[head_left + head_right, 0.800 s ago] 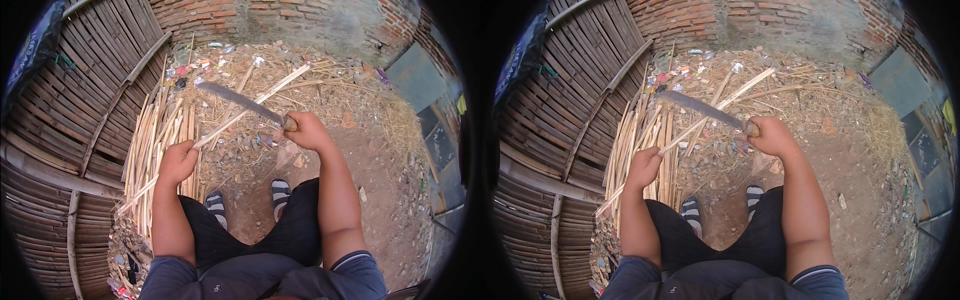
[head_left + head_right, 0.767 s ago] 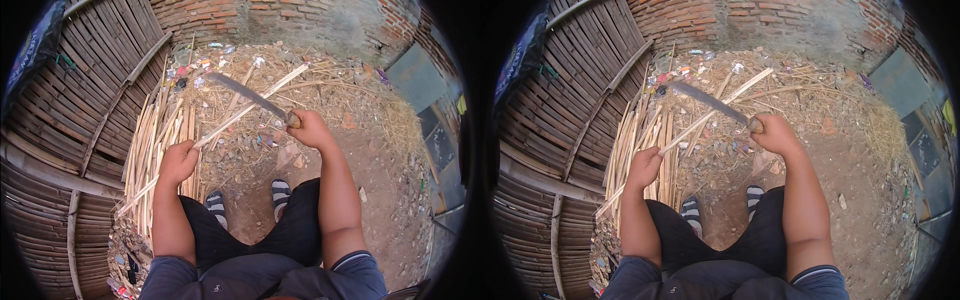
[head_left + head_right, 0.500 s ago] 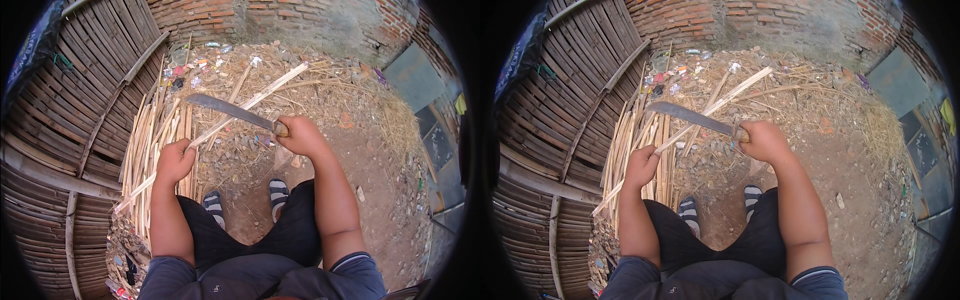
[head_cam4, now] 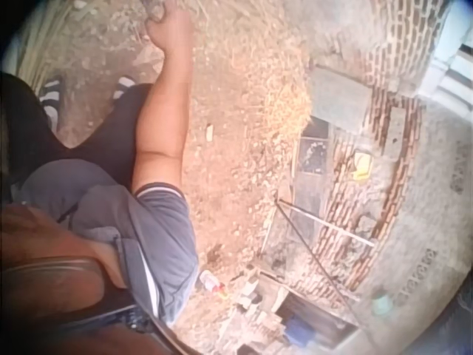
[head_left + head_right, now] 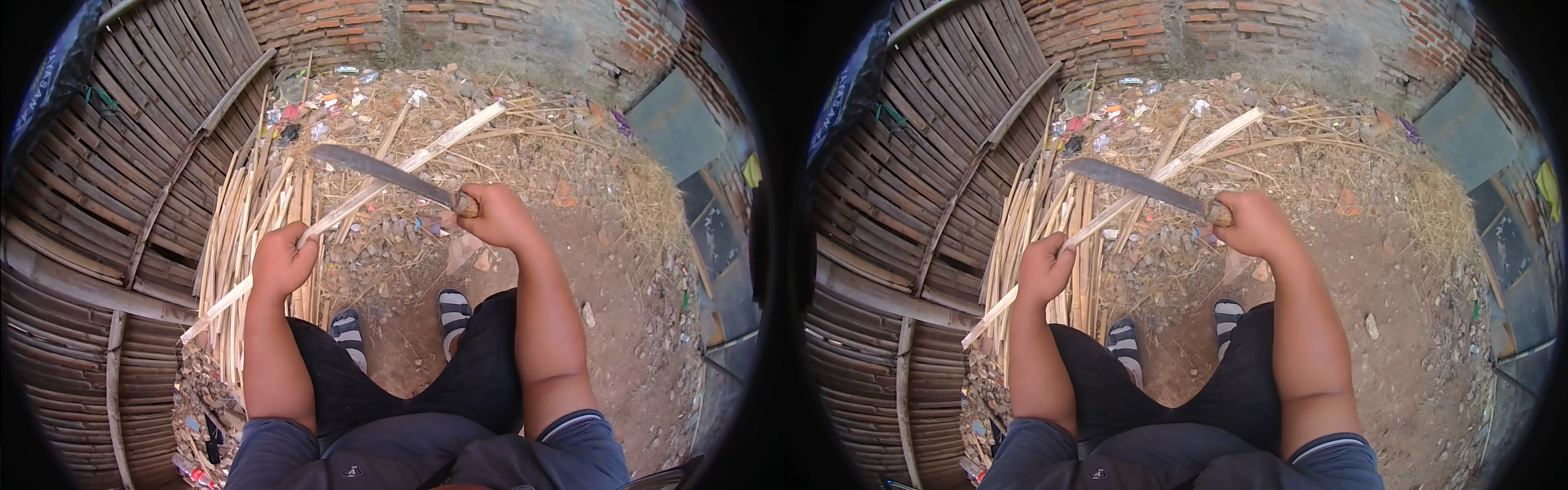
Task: The person uses a large blade to shave the edges and bark off a long wooden strip by hand while sitting outdoors.
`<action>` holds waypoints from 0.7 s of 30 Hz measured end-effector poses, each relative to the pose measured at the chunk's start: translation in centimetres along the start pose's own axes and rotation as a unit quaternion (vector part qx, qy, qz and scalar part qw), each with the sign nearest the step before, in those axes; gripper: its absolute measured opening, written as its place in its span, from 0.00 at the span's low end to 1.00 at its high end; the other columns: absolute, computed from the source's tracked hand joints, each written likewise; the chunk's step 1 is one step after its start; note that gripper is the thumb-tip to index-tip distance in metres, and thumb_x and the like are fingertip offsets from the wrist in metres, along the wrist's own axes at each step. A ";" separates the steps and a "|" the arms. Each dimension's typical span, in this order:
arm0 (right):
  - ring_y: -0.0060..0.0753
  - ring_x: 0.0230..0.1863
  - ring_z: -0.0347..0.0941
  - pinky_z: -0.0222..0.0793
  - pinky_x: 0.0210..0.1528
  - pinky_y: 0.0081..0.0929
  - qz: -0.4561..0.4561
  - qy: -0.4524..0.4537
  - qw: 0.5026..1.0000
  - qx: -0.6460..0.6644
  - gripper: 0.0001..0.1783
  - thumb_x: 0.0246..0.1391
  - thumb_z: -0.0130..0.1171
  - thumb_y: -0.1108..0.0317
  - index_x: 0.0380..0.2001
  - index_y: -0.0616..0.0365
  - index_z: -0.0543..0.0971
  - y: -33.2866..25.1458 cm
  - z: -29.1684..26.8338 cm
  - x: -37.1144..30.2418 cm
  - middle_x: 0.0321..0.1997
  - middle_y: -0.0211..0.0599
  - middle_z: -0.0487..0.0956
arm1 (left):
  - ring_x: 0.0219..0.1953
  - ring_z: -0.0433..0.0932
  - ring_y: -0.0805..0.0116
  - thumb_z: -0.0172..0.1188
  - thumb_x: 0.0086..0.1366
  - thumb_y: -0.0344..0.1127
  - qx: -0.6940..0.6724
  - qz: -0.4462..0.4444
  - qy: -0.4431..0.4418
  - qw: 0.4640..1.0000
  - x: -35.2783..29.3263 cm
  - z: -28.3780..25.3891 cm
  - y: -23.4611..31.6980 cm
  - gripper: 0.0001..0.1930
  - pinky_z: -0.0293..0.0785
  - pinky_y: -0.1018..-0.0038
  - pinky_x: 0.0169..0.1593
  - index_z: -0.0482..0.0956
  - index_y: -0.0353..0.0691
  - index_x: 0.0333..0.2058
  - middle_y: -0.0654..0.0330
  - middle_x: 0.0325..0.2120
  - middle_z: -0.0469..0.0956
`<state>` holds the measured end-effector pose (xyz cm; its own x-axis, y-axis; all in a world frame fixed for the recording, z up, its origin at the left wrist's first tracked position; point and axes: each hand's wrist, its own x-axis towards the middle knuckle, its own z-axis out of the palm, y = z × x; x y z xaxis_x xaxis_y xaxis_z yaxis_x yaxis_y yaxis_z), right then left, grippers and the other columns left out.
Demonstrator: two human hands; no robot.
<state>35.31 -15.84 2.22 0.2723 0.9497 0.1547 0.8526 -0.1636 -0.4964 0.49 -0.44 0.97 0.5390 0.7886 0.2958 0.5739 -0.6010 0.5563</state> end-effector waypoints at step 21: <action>0.58 0.38 0.82 0.77 0.42 0.48 0.010 0.018 1.000 -0.010 0.18 0.50 0.73 0.58 0.41 0.54 0.84 0.1 0.2 -0.2 0.33 0.52 0.85 | 0.28 0.79 0.40 0.63 0.63 0.42 0.026 -0.025 0.016 0.999 -0.1 -0.2 0.4 0.14 0.74 0.54 0.34 0.82 0.35 0.30 0.43 0.24 0.79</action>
<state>35.24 -15.96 1.98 0.3054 0.9359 0.1754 0.8553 -0.1886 -0.4825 0.50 -0.71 1.31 0.4897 0.8206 0.2946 0.6308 -0.5668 0.5299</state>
